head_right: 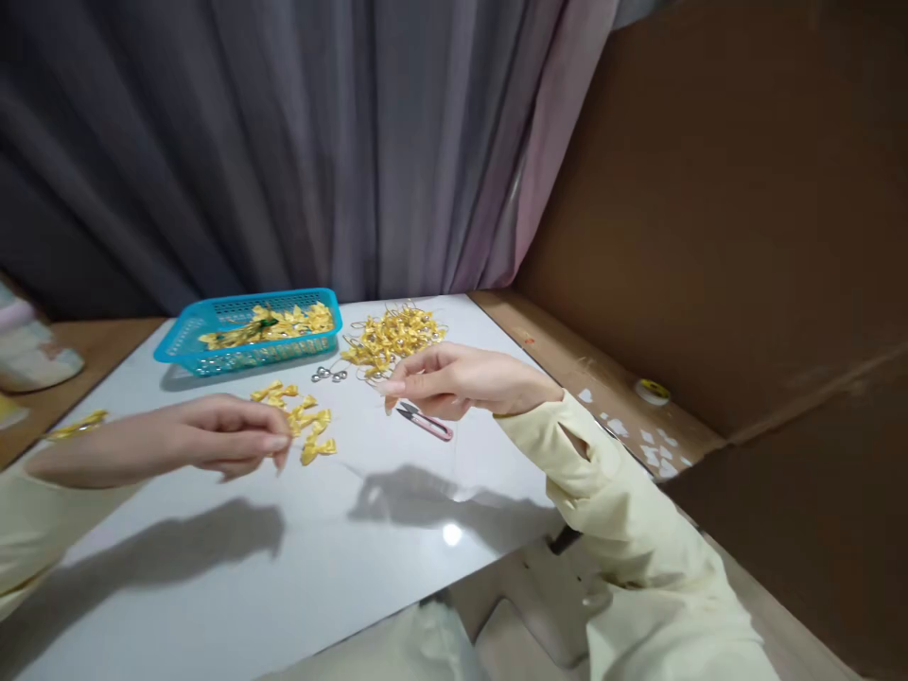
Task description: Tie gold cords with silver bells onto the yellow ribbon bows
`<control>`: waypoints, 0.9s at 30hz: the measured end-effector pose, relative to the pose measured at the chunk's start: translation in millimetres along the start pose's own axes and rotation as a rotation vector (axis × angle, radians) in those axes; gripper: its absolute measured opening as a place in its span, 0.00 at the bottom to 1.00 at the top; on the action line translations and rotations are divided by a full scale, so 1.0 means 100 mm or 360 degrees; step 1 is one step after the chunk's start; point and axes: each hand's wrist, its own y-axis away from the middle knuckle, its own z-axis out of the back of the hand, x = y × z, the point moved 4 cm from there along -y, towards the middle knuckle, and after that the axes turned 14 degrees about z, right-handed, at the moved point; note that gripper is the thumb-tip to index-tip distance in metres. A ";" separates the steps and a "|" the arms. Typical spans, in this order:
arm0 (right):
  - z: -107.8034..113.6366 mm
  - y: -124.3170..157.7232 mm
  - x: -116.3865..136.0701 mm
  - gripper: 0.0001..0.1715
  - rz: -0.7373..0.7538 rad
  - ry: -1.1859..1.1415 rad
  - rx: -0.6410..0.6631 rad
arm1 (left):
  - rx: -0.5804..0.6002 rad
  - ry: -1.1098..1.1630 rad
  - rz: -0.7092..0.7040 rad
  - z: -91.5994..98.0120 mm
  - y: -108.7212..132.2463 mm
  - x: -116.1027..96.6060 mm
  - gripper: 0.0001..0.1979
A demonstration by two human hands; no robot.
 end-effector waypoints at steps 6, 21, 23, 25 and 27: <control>0.13 -0.32 0.02 0.18 -0.0044 0.0372 0.0165 | -0.0427 0.0086 0.0072 0.54 0.49 0.20 0.17; 0.39 -0.75 0.22 0.21 0.0038 0.0898 0.0115 | -0.0225 -0.0644 -0.0273 0.79 0.82 0.30 0.18; 0.38 -0.77 0.20 0.23 0.0028 0.1000 0.0201 | -0.0403 -0.0707 -0.0134 0.84 0.85 0.33 0.15; 0.38 -0.76 0.19 0.24 0.0017 0.1115 0.0277 | -0.0648 -0.0803 0.0003 0.89 0.86 0.35 0.14; 0.39 -0.73 0.20 0.25 0.0013 0.1224 0.0331 | -0.0984 -0.0991 0.0003 0.94 0.86 0.33 0.16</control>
